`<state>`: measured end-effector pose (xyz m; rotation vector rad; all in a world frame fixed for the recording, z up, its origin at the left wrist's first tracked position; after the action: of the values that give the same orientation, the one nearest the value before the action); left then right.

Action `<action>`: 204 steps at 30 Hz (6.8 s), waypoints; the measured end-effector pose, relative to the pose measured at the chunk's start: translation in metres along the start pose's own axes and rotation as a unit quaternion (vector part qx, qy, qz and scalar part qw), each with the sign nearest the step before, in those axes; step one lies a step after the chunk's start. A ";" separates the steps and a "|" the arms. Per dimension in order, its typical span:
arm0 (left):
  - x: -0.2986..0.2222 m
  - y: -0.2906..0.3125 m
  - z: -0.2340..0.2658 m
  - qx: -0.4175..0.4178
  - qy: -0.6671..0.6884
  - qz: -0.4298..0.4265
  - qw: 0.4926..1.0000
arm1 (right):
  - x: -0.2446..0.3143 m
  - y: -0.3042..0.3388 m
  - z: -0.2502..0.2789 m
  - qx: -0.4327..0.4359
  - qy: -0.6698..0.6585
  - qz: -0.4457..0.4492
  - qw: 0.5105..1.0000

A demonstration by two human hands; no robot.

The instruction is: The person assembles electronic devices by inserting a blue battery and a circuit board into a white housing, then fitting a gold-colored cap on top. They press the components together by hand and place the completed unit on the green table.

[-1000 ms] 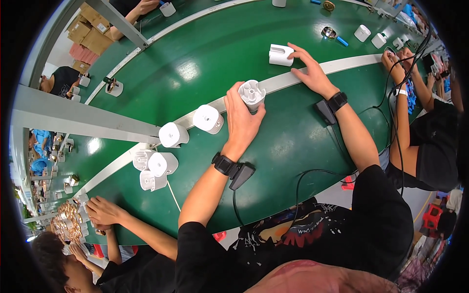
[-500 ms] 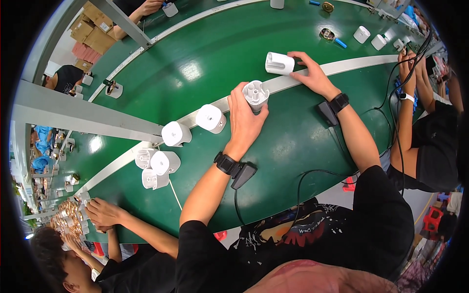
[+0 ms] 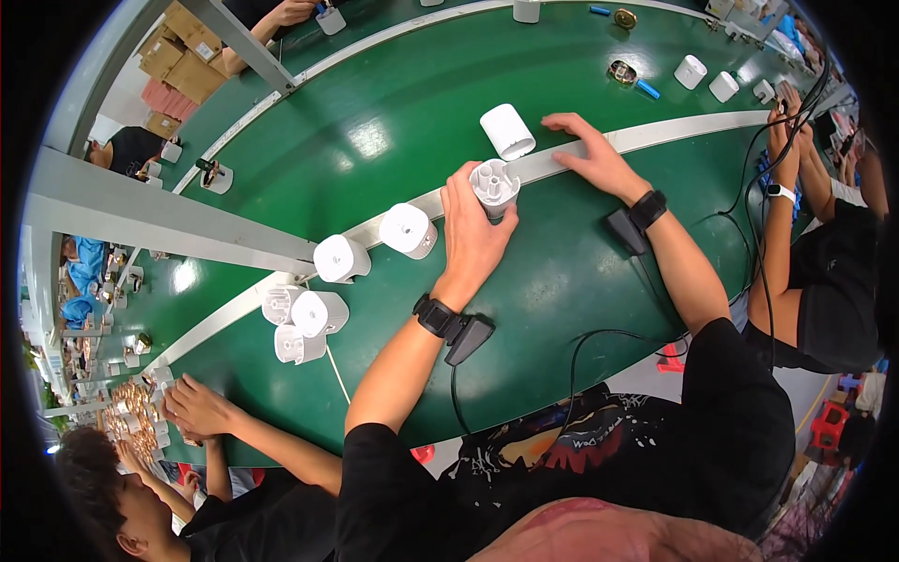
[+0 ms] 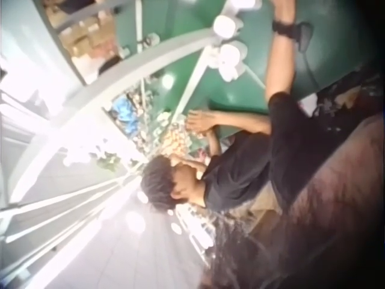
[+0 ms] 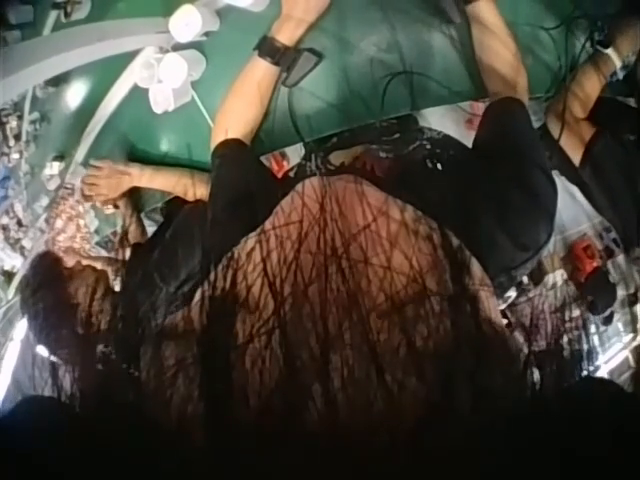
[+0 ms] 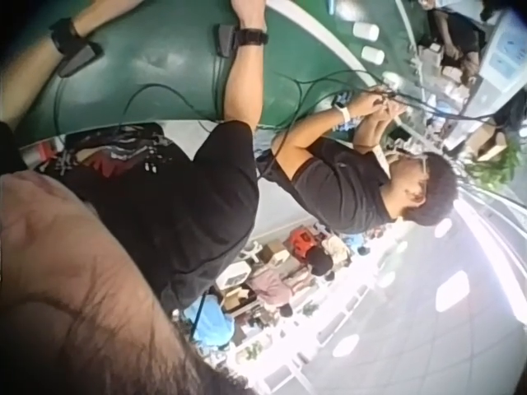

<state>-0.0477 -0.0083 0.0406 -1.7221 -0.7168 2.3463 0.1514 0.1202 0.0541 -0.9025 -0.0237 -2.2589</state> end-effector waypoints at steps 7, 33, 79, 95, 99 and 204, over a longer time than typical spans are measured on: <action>-0.002 -0.001 0.001 -0.006 0.001 0.003 1.000 | 0.041 -0.009 -0.030 -0.029 0.130 0.104 0.986; 0.002 -0.001 -0.001 0.027 0.113 0.062 0.991 | 0.032 0.004 -0.040 -0.068 -0.102 -0.005 0.992; 0.005 -0.007 0.004 0.001 0.138 -0.020 0.990 | 0.049 0.013 -0.043 -0.039 -0.109 0.064 0.991; 0.005 -0.007 0.004 0.017 0.116 0.075 0.990 | 0.045 0.013 -0.043 0.006 -0.101 0.040 0.994; 0.007 -0.005 0.006 -0.031 0.138 0.091 0.986 | 0.051 0.012 -0.039 0.001 0.127 0.086 0.988; 0.025 -0.027 -0.007 -0.079 0.087 0.080 0.990 | 0.011 -0.017 0.034 -0.014 0.034 -0.067 0.997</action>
<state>-0.0537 0.0267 0.0300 -2.0942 -0.7778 2.2530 0.1555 0.1356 0.0907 -0.8606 -0.0235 -2.4193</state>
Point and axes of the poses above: each hand's wrist, its own y-axis away from the middle knuckle, its own z-axis out of the back of the hand, x = y × z, the point moved 4 cm from there along -y, towards the middle knuckle, and after that the axes turned 15 degrees about y, right-handed, at the moved point
